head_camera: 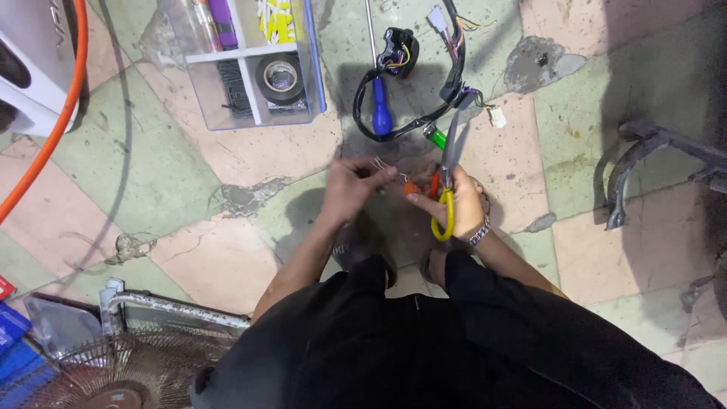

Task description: Repairing a motorcycle wiring harness by stripping, joining, and insulating wires using various tools.

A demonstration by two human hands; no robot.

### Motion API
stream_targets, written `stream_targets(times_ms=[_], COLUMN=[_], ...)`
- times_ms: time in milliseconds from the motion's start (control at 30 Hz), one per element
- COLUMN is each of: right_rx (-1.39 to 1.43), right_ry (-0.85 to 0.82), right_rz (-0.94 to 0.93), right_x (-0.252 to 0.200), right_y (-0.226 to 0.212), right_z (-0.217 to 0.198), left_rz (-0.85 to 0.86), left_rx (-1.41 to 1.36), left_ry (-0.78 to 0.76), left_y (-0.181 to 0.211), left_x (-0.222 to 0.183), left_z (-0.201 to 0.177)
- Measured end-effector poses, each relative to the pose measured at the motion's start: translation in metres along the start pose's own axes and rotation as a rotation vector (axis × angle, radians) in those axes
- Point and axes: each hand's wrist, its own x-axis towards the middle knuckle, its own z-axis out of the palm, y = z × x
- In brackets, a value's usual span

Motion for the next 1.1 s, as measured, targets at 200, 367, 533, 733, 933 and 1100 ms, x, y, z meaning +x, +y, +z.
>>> stream_targets(times_ms=[200,367,533,733,933,1100], right_rx=[0.159,-0.294,-0.574,-0.629,-0.436,-0.333], right_ry=[-0.023,0.389,0.361,0.257,0.268,0.263], right_rz=[0.179,-0.282,-0.427,-0.366,-0.238,-0.322], right_x=[0.004,0.038,0.111,0.153,0.166,0.167], right_y=[-0.009,-0.036,-0.090,-0.085,-0.069,-0.056], right_z=[-0.006,-0.032,-0.049,-0.057,-0.096,-0.137], left_rz=[-0.191,0.102,0.192,0.705,0.615,0.899], left_rx=[-0.163,0.581,0.899,0.898,0.858,0.621], left_ry=[0.099,-0.087,-0.116,0.208,0.083,-0.003], left_y=[-0.027,-0.051,-0.012,0.054,0.018,0.053], left_x=[0.021,0.048,0.059,0.158,0.251,0.218], left_z=[-0.003,0.003,0.013,0.035,0.061,0.051])
